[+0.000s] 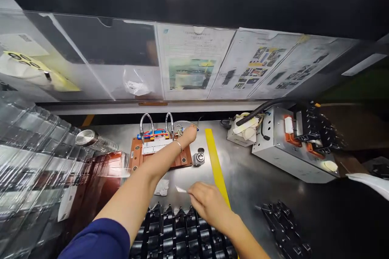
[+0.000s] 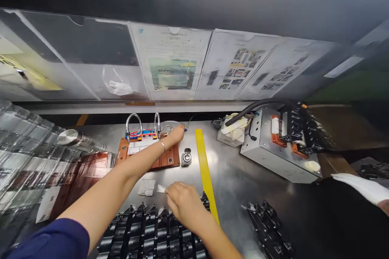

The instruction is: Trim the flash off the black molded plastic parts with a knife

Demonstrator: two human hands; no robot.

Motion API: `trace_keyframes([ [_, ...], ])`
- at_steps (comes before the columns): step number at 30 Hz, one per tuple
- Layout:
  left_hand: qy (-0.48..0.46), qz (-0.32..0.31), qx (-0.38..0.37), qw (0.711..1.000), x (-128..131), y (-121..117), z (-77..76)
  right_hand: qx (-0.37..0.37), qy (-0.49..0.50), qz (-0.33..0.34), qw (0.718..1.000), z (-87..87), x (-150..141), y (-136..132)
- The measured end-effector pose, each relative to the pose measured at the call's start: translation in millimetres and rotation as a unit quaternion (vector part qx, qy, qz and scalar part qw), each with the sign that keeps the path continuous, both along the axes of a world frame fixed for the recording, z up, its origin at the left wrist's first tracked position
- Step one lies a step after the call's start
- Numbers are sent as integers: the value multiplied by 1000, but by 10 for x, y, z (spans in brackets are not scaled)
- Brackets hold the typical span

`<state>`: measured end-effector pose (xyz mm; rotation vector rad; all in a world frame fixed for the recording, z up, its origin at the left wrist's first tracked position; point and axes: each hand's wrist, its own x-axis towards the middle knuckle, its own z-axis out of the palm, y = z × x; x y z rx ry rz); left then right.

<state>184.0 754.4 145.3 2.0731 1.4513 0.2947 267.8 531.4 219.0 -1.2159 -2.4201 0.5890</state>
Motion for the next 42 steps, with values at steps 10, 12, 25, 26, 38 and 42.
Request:
trace_keyframes([
  [10, -311, 93, -183, 928, -210, -170, 14, -108, 91, -4, 990, -99, -76, 196],
  [12, -356, 112, -250, 893, -332, -357, 160, -150, 133, -7, 980, -78, -143, 290],
  [25, -414, 372, -372, 743, -2321, -1317, -31, -362, 465, -416, 692, -1042, -808, 986],
  [26, -410, 389, -359, 742, -2291, -1288, -89, -363, 462, -419, 692, -1067, -837, 1006],
  [38, -396, 496, -349, 690, -2345, -917, -440, -383, 380, -435, 721, -1232, -854, 1298],
  [42, -406, 493, -355, 683, -2346, -881, -439, -389, 375, -445, 714, -1236, -870, 1321],
])
